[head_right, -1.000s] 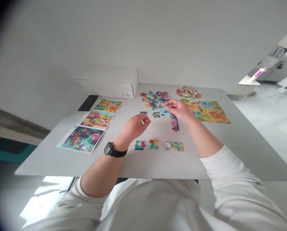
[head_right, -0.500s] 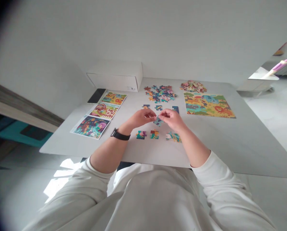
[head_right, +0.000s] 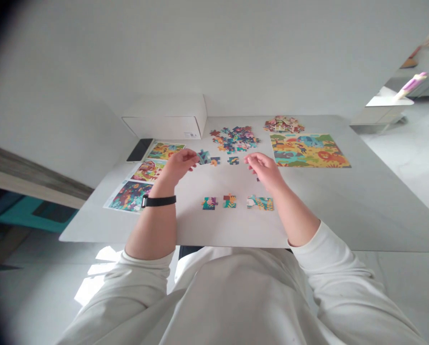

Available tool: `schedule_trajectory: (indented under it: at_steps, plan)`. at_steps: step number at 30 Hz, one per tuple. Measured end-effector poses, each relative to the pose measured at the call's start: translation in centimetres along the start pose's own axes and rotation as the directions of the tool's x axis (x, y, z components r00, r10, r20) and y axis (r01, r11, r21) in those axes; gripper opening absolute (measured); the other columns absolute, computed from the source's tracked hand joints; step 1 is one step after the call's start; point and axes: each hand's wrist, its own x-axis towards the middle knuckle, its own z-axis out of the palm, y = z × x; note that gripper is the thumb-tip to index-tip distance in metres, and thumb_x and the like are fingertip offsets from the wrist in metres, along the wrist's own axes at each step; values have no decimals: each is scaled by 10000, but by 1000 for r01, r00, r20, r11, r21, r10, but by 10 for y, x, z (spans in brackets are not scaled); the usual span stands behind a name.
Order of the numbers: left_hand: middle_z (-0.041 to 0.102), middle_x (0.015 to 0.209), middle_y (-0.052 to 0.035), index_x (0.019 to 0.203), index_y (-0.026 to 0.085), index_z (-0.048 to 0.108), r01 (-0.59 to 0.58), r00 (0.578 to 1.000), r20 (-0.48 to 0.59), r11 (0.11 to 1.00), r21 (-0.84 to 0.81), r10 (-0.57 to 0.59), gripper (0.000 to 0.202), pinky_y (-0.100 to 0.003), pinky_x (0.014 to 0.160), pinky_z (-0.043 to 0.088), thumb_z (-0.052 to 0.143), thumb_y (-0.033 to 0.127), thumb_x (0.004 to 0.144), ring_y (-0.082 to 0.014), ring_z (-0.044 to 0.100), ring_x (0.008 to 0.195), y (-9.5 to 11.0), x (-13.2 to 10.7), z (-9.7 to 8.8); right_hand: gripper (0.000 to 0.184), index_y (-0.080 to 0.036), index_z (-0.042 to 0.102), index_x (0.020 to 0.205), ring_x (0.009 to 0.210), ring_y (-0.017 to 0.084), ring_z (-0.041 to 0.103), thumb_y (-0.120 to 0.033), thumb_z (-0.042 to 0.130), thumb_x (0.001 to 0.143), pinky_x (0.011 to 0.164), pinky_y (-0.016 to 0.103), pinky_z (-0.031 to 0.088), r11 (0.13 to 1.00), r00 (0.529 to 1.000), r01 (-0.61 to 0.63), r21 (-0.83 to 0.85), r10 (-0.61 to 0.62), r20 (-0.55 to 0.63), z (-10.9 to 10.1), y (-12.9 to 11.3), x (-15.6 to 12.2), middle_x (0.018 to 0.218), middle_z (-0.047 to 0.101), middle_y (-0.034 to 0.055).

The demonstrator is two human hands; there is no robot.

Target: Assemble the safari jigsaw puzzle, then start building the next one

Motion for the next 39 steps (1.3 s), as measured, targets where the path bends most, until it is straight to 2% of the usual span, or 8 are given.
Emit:
schedule_trajectory:
  at_steps: [2,4,10,15,20,26,39]
  plan:
    - [688,756,2,900,202,661,53,997,-49,999,13,-52,136,-234,599,468,737,310,867,-138,626,677,-10,4,-11,472,-283,767,1024,847,179,706,-738,738,901,677,283,557,998,998,4,61,-1,-55,-4,1,3,1070,792,56]
    - [684,746,1,899,198,674,78,996,-54,996,41,-76,134,-235,589,462,741,307,858,-138,624,670,-19,7,-15,448,-284,769,1000,803,160,696,-714,784,875,644,264,543,990,995,14,138,0,-101,-7,2,6,1021,783,41]
    - [716,736,-14,877,200,702,101,995,-27,989,109,-99,191,-248,555,434,775,371,837,-143,611,628,-29,9,-6,416,-278,750,892,700,122,662,-661,881,798,560,230,490,937,965,75,342,18,-262,-20,3,16,890,759,7]
    - [707,709,-13,877,206,711,69,998,3,992,109,-70,201,-253,564,445,785,385,823,-148,613,617,-29,8,1,347,-265,733,839,653,103,626,-550,922,781,545,224,460,879,937,55,474,118,-328,-37,4,23,828,735,-7]
    - [702,704,-18,873,210,717,52,996,63,993,103,-58,217,-253,557,447,799,399,804,-153,619,619,-29,7,7,314,-268,677,832,617,109,602,-490,898,814,526,240,444,823,910,24,568,217,-353,-46,6,29,781,700,-28]
    - [716,739,-21,875,208,718,45,993,108,997,56,-51,237,-252,584,478,801,404,769,-153,631,653,-24,5,12,282,-256,652,823,591,106,578,-441,864,822,507,236,441,786,885,-23,618,304,-354,-46,7,33,746,684,-31]
    - [719,752,-22,884,207,736,32,994,103,996,88,-41,221,-256,585,484,749,406,787,-147,612,647,-22,3,11,265,-249,640,786,577,99,561,-391,857,840,496,219,449,763,889,-31,646,316,-331,-42,2,28,726,676,-29]
